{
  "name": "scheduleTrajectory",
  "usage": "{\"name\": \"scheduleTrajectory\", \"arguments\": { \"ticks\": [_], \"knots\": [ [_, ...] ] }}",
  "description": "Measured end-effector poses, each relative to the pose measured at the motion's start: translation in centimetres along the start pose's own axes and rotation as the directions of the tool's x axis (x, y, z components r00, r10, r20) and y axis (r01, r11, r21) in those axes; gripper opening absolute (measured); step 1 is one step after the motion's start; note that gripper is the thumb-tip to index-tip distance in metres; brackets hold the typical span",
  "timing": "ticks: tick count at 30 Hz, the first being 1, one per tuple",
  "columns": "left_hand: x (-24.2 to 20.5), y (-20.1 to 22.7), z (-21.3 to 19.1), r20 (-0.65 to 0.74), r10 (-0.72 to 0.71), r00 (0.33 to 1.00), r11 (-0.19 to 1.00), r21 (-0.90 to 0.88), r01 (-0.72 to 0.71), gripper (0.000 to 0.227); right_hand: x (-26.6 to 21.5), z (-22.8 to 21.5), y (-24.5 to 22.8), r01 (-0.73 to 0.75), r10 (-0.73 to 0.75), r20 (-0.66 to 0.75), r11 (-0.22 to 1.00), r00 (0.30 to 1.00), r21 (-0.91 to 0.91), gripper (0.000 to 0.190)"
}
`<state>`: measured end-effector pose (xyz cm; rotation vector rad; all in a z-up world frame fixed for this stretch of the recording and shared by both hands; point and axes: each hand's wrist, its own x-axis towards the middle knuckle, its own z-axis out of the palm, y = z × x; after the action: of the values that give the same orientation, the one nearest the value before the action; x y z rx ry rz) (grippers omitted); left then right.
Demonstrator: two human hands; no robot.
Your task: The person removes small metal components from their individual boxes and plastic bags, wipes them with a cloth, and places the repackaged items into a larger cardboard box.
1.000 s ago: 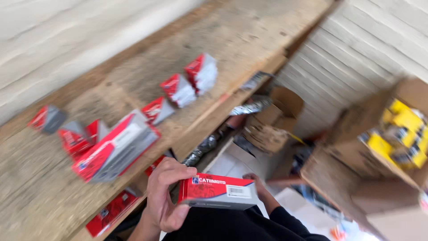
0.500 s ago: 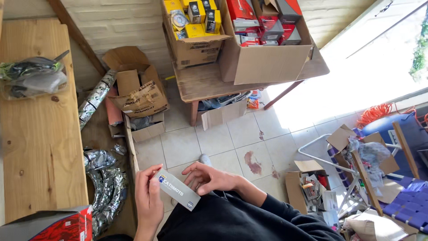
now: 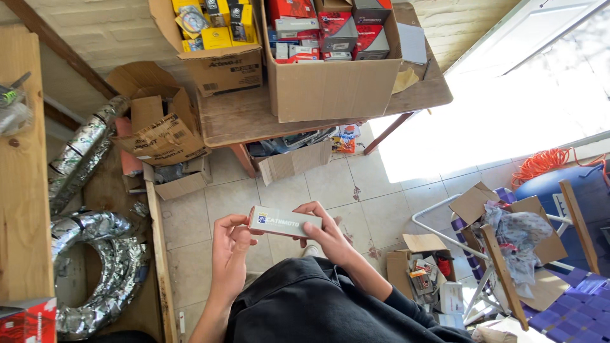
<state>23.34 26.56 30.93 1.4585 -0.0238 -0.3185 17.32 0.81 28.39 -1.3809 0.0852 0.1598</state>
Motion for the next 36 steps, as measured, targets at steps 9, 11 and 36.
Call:
{"name": "scheduleTrajectory", "arguments": {
  "ticks": [9, 11, 36],
  "knots": [
    [2.9, 2.5, 14.1, 0.227, 0.34, 0.913, 0.856, 0.327, -0.4, 0.07, -1.2, -15.5, -2.4, 0.228, -0.191, -0.22, 0.96, 0.957, 0.16, 0.121],
    [3.9, 2.1, 16.0, 0.246, 0.396, 0.885, 0.789, 0.401, -0.465, 0.067, -2.2, -17.1, -3.9, 0.263, -0.23, -0.229, 0.956, 0.946, 0.127, 0.124],
    [33.0, 4.2, 42.8, 0.554, 0.537, 0.637, 0.755, 0.021, -0.655, 0.015, 6.5, -36.7, -9.7, 0.291, 0.292, -0.657, 0.721, 0.695, 0.629, 0.072]
  ]
}}
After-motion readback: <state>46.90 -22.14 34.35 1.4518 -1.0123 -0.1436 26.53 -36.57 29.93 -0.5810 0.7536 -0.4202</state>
